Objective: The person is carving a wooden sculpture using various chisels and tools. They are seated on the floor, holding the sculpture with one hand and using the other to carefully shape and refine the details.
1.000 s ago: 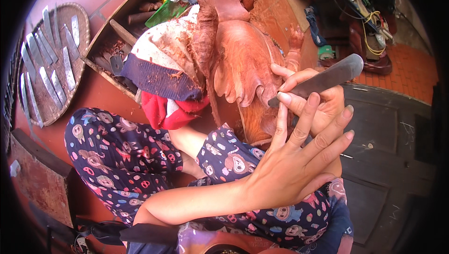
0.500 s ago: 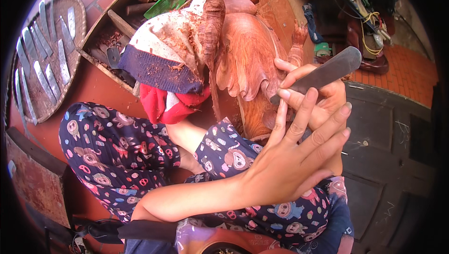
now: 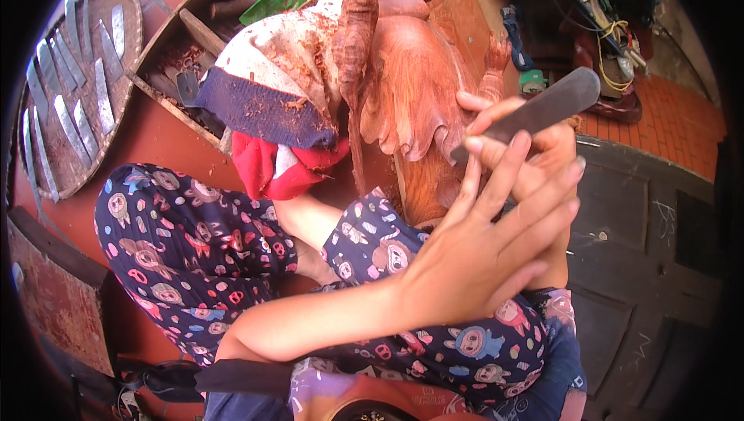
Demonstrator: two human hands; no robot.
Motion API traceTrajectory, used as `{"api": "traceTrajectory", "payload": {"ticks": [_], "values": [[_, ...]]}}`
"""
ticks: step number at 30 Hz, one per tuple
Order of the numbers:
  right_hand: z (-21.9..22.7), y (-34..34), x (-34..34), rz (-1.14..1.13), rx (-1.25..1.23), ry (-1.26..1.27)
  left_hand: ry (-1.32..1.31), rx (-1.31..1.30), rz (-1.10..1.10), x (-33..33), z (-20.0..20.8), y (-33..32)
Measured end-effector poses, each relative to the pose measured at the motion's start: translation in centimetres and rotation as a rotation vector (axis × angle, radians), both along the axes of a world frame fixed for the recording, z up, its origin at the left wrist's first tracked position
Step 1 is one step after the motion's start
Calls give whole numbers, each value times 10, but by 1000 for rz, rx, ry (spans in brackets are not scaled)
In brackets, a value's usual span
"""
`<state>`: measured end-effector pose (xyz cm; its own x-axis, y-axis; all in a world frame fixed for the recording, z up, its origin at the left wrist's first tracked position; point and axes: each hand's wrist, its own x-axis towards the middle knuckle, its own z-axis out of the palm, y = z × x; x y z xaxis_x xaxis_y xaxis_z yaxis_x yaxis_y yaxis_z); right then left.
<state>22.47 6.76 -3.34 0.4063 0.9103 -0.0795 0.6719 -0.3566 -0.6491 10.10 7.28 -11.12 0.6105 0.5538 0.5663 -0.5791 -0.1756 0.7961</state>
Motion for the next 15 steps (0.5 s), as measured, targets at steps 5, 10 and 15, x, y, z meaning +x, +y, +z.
{"api": "traceTrajectory", "payload": {"ticks": [5, 10, 15], "values": [[-7, 2, 8, 70, 15, 74, 28, 30, 26, 0, -2, 3], [-3, 6, 7, -24, 7, 44, 14, 25, 11, 8, -3, 6], [-7, 0, 15, 66, 32, 19, -4, 34, 33, 12, -5, 6]]}}
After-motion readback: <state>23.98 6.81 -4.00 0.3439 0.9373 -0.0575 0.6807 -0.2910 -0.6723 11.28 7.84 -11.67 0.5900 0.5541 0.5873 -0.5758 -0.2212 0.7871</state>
